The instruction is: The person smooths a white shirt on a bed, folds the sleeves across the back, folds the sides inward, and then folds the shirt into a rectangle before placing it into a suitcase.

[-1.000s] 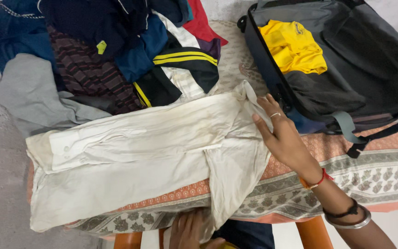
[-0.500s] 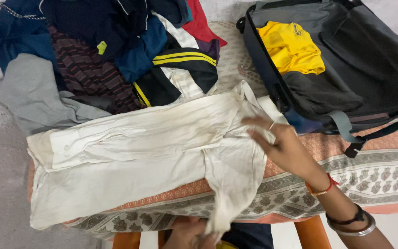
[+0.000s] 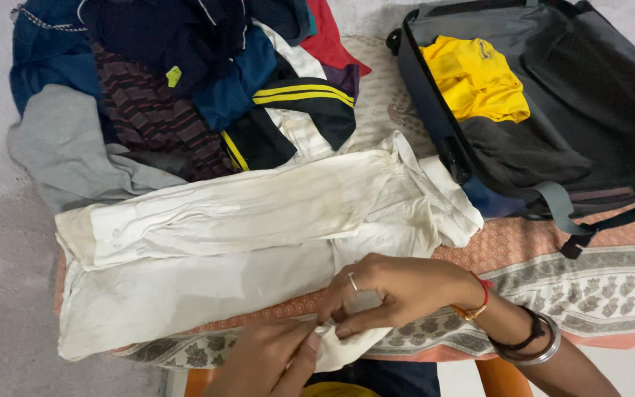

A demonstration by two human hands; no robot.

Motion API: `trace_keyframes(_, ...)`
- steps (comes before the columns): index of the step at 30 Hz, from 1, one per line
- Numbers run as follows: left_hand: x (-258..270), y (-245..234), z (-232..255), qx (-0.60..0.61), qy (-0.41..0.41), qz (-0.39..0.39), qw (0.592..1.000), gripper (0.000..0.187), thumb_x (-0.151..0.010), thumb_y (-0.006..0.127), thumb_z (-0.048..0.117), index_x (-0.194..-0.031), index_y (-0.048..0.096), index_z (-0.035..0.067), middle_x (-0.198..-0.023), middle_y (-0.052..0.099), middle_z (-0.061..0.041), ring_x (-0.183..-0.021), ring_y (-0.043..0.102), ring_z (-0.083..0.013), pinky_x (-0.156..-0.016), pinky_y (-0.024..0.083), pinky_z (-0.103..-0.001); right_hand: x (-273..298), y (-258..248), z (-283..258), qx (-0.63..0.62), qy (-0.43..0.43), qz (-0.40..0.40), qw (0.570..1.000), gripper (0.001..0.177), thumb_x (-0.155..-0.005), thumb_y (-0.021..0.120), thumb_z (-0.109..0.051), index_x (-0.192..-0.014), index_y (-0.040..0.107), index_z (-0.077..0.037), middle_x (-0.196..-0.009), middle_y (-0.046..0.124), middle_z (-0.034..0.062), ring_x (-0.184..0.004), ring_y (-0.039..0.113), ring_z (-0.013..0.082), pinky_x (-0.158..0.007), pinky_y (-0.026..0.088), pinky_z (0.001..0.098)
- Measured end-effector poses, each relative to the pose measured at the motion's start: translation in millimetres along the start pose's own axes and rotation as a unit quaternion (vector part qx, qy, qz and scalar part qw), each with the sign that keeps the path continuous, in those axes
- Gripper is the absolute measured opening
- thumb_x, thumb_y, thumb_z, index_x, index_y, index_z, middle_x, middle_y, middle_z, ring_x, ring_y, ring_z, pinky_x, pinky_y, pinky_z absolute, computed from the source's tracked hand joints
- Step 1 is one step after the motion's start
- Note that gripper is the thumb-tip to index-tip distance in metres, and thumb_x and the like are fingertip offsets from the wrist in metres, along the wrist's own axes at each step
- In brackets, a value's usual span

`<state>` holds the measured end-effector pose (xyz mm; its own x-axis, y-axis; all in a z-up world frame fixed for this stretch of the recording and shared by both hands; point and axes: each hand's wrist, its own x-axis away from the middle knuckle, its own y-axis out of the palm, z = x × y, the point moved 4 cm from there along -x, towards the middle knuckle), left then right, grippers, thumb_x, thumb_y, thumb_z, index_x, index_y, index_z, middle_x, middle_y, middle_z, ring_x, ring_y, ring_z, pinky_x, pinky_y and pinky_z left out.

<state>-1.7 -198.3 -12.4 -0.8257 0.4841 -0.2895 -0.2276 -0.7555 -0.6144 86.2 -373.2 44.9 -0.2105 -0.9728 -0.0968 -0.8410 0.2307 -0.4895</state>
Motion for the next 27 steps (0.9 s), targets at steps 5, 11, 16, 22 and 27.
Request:
trace_keyframes(5,2.7,-22.2,6.2,-0.01,-0.069,0.043,0.997,0.022,-0.093,0.064,0.014,-0.094,0.073,-0.005,-0.071,0.071,-0.02,-0.062,0.073,-0.0317,-0.06,0.056,-0.044,-2.4,-9.0,21.7,-0.006,0.084,-0.035,0.996,0.024,-0.09,0.079,-0.014,-0.112,0.075,-0.004,-0.093,0.072,0.0064,-0.076,0.067,0.019,-0.068,0.055,0.0331)
trace_keyframes(11,9.7,-16.6,-5.4,-0.044,-0.169,0.039,0.984,0.031,-0.089,0.075,0.022,-0.115,0.075,0.005,-0.076,0.077,-0.016,-0.064,0.079,-0.0252,-0.061,0.06,-0.039,4.1,-22.8,21.4,0.086,-0.027,0.042,0.995,0.019,-0.083,0.084,-0.008,-0.096,0.071,-0.003,-0.104,0.069,0.0089,-0.098,0.069,0.0233,-0.085,0.054,0.0361)
trace_keyframes(16,9.2,-15.2,-11.0,-0.082,-0.141,0.094,0.982,0.018,-0.077,0.082,0.015,-0.088,0.072,0.004,-0.078,0.078,-0.015,-0.07,0.08,-0.0248,-0.062,0.062,-0.04,13.2,-32.4,20.4,0.032,-0.003,0.054,0.998,0.025,-0.076,0.084,-0.009,-0.085,0.062,-0.004,-0.094,0.071,0.0071,-0.09,0.069,0.0207,-0.082,0.055,0.0352)
trace_keyframes(22,13.8,-30.0,7.2,-0.078,-0.042,0.235,0.968,0.015,-0.083,0.076,0.01,-0.089,0.064,0.003,-0.092,0.07,-0.017,-0.083,0.074,-0.0237,-0.069,0.057,-0.034,13.4,-37.0,17.2,0.176,0.1,0.056,0.978,0.027,-0.076,0.087,-0.015,-0.095,0.072,-0.005,-0.093,0.073,0.0094,-0.091,0.068,0.0245,-0.081,0.052,0.0354)
trace_keyframes(27,20.7,-19.4,-20.7,0.072,-0.357,0.058,0.93,0.018,-0.093,0.076,0.018,-0.101,0.066,0.005,-0.077,0.079,-0.014,-0.069,0.072,-0.018,-0.067,0.055,-0.033,11.7,-43.6,26.9,0.215,0.051,0.064,0.973,0.029,-0.077,0.088,-0.019,-0.098,0.074,-0.003,-0.097,0.074,0.0108,-0.097,0.069,0.0263,-0.087,0.052,0.0363)
